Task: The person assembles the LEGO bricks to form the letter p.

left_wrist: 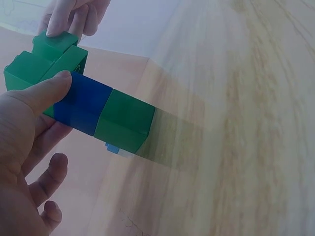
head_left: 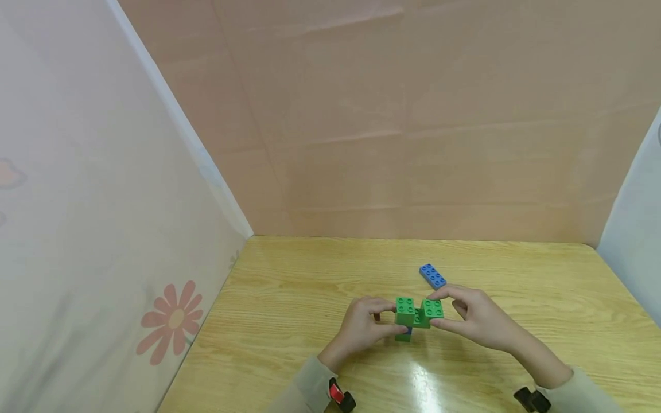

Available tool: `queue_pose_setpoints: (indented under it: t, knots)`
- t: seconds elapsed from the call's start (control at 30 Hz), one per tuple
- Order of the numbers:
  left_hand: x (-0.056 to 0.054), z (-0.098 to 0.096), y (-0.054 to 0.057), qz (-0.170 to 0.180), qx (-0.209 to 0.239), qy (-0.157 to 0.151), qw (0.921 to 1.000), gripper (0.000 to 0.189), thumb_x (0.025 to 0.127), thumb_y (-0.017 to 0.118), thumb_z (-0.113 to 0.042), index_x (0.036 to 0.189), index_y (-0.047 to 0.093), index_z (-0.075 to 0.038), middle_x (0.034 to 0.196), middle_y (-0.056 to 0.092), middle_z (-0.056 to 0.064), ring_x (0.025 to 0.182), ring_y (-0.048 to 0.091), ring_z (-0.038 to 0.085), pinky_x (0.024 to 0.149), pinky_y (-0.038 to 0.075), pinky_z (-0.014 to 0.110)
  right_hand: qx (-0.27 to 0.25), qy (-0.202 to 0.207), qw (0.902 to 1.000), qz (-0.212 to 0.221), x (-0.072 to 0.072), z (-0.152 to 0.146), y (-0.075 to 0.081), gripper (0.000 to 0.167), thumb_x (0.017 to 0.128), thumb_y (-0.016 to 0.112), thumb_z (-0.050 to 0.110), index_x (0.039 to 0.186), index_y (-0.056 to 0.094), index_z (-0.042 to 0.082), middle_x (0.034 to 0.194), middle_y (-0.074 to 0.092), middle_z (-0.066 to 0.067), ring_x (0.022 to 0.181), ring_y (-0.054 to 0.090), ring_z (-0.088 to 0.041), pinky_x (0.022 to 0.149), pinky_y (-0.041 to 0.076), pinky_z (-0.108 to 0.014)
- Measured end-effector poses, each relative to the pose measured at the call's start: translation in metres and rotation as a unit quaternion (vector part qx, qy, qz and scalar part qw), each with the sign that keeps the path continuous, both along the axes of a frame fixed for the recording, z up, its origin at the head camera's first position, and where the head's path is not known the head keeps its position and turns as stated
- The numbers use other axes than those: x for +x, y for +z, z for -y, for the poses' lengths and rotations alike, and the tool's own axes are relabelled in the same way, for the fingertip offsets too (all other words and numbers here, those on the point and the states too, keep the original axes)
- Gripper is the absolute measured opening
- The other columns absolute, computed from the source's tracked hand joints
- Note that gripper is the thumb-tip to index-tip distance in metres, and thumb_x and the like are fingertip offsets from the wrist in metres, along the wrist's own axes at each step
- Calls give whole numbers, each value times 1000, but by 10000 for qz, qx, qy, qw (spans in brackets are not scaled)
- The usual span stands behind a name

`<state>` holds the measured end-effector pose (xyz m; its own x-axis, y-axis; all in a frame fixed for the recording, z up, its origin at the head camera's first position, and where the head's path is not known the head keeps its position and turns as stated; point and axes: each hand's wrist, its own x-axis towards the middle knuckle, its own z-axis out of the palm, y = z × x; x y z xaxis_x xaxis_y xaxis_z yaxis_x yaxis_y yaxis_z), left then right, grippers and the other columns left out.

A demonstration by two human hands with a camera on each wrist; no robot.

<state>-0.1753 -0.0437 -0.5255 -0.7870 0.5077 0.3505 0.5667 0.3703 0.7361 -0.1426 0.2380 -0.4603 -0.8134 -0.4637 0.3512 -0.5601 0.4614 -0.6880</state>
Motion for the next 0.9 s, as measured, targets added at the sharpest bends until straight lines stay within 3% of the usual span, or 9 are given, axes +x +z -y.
queue_pose_setpoints:
  t: [0.2,0.47,0.9]
  knots:
    - [0,0,1,-1,-20,-9,10000,38,84,88,-39,118,80,-23,114,73,-19,83,63,8,70,50,19,177,-8,9995,-262,-3,0,0,37,85,89,20,115,69,27,68,36,9,57,26,5,47,33,-19]
    - [0,-1,1,8,-10,-8,10000,39,84,88,-39,119,80,-24,114,73,-20,81,63,12,69,49,19,517,-130,9977,-428,-3,0,5,35,84,89,25,114,71,28,72,34,18,59,27,4,50,31,-17]
    - [-2,0,-1,130,21,-23,9999,40,84,87,-41,120,79,-26,113,72,-22,78,61,11,67,48,19,544,-184,9983,-130,-2,2,6,36,86,88,28,116,70,25,73,38,18,59,26,3,53,35,-21]
